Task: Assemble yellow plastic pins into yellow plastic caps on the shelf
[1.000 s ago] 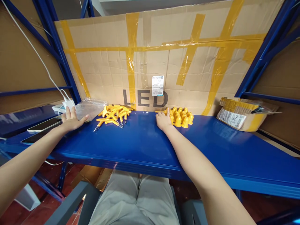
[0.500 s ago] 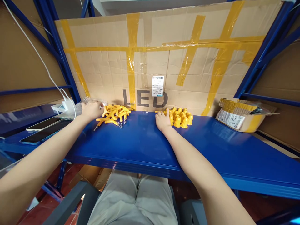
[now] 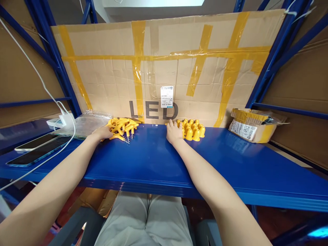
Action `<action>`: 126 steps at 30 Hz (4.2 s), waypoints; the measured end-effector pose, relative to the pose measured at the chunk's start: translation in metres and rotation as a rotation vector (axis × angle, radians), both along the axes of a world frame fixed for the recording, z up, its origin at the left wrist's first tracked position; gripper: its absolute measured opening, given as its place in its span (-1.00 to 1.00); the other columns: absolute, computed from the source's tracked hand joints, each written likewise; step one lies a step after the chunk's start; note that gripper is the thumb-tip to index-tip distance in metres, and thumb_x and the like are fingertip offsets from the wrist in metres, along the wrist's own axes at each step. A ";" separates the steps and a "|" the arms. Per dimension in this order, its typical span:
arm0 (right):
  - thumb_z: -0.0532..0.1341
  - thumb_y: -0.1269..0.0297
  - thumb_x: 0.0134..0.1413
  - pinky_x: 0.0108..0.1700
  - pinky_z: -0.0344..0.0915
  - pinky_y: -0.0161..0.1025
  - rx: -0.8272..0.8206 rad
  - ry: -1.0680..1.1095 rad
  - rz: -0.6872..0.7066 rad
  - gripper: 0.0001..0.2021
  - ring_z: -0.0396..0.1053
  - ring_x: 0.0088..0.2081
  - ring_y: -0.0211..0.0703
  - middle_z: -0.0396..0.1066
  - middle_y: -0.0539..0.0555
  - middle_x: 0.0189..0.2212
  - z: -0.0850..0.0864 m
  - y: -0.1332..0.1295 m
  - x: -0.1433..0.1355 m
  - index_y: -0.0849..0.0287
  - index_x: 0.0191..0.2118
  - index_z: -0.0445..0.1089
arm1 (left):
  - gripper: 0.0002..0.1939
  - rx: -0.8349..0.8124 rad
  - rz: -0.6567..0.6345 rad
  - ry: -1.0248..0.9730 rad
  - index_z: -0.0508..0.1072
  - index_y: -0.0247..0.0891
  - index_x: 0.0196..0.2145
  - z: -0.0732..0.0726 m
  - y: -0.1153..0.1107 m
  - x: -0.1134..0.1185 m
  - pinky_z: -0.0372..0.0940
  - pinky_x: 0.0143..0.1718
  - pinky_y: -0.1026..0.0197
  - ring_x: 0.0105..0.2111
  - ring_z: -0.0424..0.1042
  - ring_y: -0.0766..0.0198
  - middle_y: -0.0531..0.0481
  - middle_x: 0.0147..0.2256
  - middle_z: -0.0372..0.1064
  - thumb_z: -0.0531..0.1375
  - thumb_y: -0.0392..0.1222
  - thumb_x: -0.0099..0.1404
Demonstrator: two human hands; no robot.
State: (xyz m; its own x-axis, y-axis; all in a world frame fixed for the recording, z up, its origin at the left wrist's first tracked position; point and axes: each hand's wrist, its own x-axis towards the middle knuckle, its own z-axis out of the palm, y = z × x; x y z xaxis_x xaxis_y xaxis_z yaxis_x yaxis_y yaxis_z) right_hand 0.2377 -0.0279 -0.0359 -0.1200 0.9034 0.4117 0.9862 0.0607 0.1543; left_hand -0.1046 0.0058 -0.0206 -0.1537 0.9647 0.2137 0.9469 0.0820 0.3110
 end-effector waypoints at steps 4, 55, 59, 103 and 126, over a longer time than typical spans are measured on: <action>-0.04 0.42 0.25 0.08 0.25 0.01 0.091 0.138 -0.068 -0.65 0.30 0.12 0.13 0.30 0.38 0.12 0.025 -0.009 0.011 0.33 0.08 0.29 | -0.74 -0.134 0.052 0.139 0.56 -0.26 -0.29 0.005 -0.003 0.003 0.38 -0.15 0.06 -0.13 0.51 -0.13 -0.28 -0.20 0.53 0.24 -0.16 0.02; 0.33 0.20 0.02 -0.15 0.34 -0.25 -0.267 0.566 0.100 -0.77 0.41 -0.27 -0.16 0.41 0.04 -0.34 0.000 -0.001 0.031 0.21 -0.25 0.37 | -0.82 -0.004 -0.373 -0.901 0.19 -0.24 -0.35 0.020 -0.031 0.130 0.03 -0.74 0.35 -0.83 0.11 0.48 0.07 -0.57 0.44 0.09 -0.18 0.41; 0.33 0.23 0.04 -0.14 0.32 -0.23 -0.202 0.397 0.121 -0.69 0.41 -0.18 -0.10 0.42 0.13 -0.21 0.005 -0.006 0.023 0.24 -0.13 0.33 | -0.79 -0.069 -0.363 -0.955 0.21 -0.24 -0.41 0.012 -0.034 0.125 0.05 -0.75 0.34 -0.82 0.11 0.47 0.05 -0.58 0.43 0.05 -0.19 0.42; 0.27 0.44 0.05 0.00 0.33 -0.11 -0.133 0.408 0.584 -0.72 0.44 -0.10 -0.04 0.49 0.20 -0.14 -0.008 0.001 0.016 0.26 -0.07 0.46 | -0.75 0.044 -0.625 -0.163 0.47 -0.24 -0.22 -0.009 -0.032 0.128 0.31 -0.31 0.23 -0.53 0.44 0.24 0.14 -0.60 0.39 0.22 -0.28 0.08; 0.19 -0.01 0.21 -0.61 0.17 -0.43 -0.581 1.124 0.397 -0.54 0.29 -0.65 -0.40 0.41 0.08 -0.60 0.011 -0.015 0.026 0.28 -0.54 0.35 | -0.91 0.138 -0.651 -0.189 0.32 -0.16 -0.42 -0.016 -0.027 0.124 0.23 -0.39 0.25 -0.52 0.43 0.25 0.18 -0.62 0.40 0.18 -0.18 0.06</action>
State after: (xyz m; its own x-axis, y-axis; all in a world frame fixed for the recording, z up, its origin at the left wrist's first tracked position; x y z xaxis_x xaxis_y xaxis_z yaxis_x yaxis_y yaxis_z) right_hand 0.2638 -0.0431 -0.0253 -0.2656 0.9637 0.0278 0.4590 0.1517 -0.8754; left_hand 0.0194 -0.0209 -0.0364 0.4005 0.8394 0.3675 0.7185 -0.5366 0.4425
